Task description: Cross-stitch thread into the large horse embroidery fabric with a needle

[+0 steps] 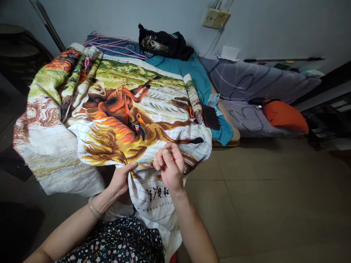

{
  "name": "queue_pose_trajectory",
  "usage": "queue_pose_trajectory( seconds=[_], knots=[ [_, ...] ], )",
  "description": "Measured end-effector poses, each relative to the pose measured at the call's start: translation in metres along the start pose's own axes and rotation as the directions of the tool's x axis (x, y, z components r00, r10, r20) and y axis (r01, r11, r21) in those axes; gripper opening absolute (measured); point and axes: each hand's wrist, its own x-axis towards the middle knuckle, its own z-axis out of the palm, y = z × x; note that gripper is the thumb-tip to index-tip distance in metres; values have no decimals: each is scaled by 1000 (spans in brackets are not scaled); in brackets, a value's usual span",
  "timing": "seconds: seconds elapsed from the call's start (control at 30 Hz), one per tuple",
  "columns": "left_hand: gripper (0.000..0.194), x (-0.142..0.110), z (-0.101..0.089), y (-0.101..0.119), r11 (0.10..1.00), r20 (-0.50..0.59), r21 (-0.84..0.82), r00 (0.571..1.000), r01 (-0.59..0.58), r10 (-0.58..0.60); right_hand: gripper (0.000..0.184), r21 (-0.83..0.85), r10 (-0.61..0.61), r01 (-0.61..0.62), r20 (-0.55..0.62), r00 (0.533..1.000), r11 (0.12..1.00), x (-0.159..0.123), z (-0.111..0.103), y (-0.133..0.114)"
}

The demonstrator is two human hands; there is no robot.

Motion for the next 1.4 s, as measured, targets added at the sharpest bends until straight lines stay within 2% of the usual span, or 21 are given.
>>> queue_pose_trajectory(
  seconds=[0.17, 0.23, 0.3, 0.37, 0.43, 0.53, 0.63, 0.97, 1.07, 1.2, 1.3, 1.4],
  knots=[
    [51, -1, 0, 0, 999, -44, -5, 998, 49, -49, 29, -77, 3, -5, -27, 1000, 997, -6, -16, -2],
    [53, -1, 1, -1, 998, -62, 1, 996, 69, -69, 28, -145, 20, -21, -2, 1000, 989, -7, -22, 1],
    [55, -1, 1, -1, 998, -62, 2, 996, 68, -67, 23, -283, 43, -22, 69, 997, 959, -6, -26, 4],
    [55, -1, 2, -1, 999, -50, -6, 998, 47, -47, 15, -483, 68, 34, 192, 979, 875, -3, -25, 7],
    [55, -1, 3, -1, 1000, -37, -11, 999, 20, -20, 9, -659, 95, 158, 331, 939, 735, 1, -21, 9],
    [52, 0, 2, -1, 1000, -26, -5, 1000, 3, -4, 16, -768, 97, 340, 459, 883, 543, 5, -14, 11],
    [48, 0, 1, -1, 1000, -21, 2, 1000, 8, -8, 18, -800, 87, 395, 480, 873, 452, 7, -10, 13],
    [45, 0, 0, -3, 1000, -15, 1, 1000, 4, -4, 20, -846, 143, 447, 500, 854, 291, 9, -6, 7],
    [47, 1, -4, -5, 1000, -3, -2, 1000, 3, -3, 19, -862, 232, 479, 507, 830, 166, 10, 1, -1],
    [48, 2, -7, -7, 1000, 12, 6, 1000, 6, -6, 15, -827, 381, 562, 514, 768, -17, 17, 11, -14],
    [47, 2, -6, -7, 1000, 23, 8, 1000, -3, 3, 12, -787, 419, 616, 547, 725, -38, 27, 11, -17],
    [47, 2, -4, -6, 1000, 15, 15, 1000, -12, 12, 11, -737, 361, 675, 626, 691, -13, 39, 5, -15]
  ],
)
